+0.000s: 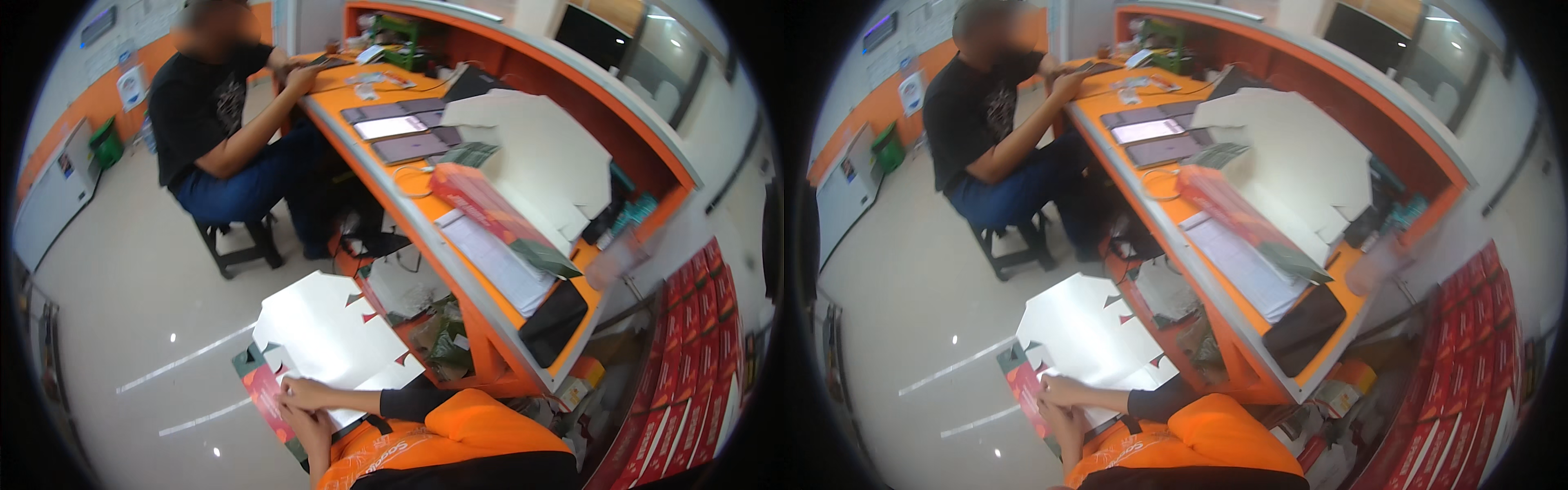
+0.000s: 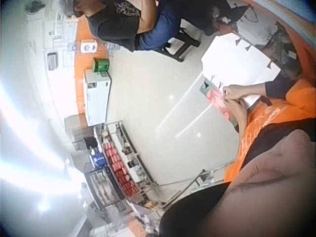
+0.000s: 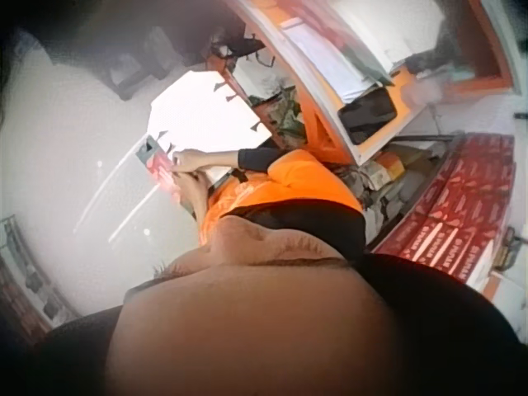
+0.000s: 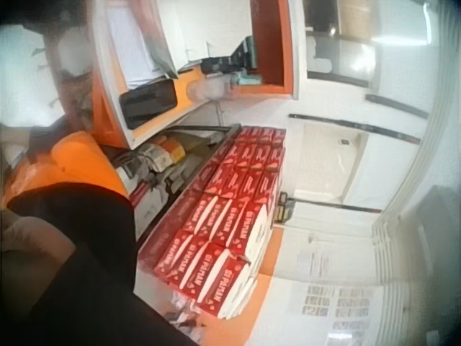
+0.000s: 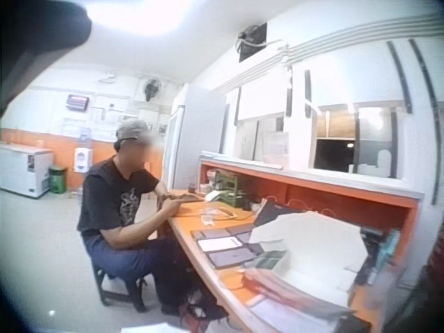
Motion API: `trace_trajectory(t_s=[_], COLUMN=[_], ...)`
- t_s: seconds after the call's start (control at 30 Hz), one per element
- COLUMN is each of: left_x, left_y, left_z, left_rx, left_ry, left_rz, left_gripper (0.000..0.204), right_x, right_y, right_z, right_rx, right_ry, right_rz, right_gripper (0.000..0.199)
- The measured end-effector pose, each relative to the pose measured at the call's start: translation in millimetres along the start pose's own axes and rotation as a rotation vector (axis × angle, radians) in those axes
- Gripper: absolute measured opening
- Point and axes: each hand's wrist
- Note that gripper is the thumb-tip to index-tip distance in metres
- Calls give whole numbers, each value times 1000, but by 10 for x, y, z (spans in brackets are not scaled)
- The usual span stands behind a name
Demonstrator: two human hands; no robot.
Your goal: The person repeatedly folds flat paperboard blanks into small rectangular boxes, tucks flaps, and places the finished boxes on a nearby counter. The person handles the blanks one at a time, folding edges and corners to form the box shape, then sets each completed unit aside.
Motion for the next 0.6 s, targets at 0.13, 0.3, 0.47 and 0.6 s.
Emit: trace_trajectory(t_s=[0.13, 0.3, 0.47, 0.6], left_x=[21, 264, 59, 31], left_y=[-31, -148, -63, -64], left_z=[-58, -131, 5, 19], left_rx=[-81, -129, -91, -85], left_ry=[126, 265, 219, 221], left_rz=[42, -345, -84, -47], left_gripper=[74, 80, 79, 76], right_x=[96, -38, 233, 257], right_y=[158, 58, 162, 231], right_z=[34, 82, 50, 54], right_rx=[-12, -188, -197, -212], right_ry=[-170, -17, -56, -84], right_rz=[170, -67, -416, -427], right_gripper=[44, 47, 56, 57])
Point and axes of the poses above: each hand's wrist, its own z-axis towards the middle knuckle, its own y-axis out of the back of the hand, x = y × z, and after that the axes turned 2 degrees about -x, right-handed
